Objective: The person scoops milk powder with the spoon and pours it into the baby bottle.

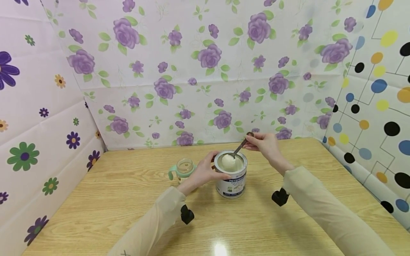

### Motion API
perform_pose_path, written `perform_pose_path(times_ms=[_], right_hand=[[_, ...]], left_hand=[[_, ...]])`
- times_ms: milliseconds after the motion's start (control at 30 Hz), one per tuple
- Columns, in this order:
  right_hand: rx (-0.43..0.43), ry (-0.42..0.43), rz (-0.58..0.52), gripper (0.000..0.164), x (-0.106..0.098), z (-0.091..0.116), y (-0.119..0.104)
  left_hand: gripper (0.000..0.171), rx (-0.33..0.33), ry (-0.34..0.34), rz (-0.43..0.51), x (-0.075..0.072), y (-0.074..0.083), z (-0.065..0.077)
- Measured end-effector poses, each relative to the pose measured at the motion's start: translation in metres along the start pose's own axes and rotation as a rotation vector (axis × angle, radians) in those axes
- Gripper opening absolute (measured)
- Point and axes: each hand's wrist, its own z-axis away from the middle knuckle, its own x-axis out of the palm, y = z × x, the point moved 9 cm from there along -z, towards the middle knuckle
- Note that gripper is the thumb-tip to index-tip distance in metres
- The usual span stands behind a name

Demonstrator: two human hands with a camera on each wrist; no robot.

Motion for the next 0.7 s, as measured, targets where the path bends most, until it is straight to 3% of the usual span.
perform_pose_path(times_ms=[133, 267, 500, 700], right_hand=[[-0.056, -0.026, 0.028, 0.024, 0.0, -0.002, -0.003], [-0.094, -0.018, -0.02, 0.023, 0.027, 0.019, -0.04], [-0.076, 0.074, 0.058, 0.025, 0.068, 0.055, -0.098], [-0.022, 0.045, 0.041, 0.026, 0.073, 0.058, -0.1]], left_hand=[[0.072, -0.001, 0.0, -0.009, 0.001, -0.003, -0.001], [0.074, 0.001, -0.011, -0.005, 0.003, -0.009, -0.004], [0.073, -0.001, 0.0, -0.017, 0.0, -0.006, -0.003], [0.07, 0.013, 0.007, 0.015, -0.002, 0.004, 0.002]])
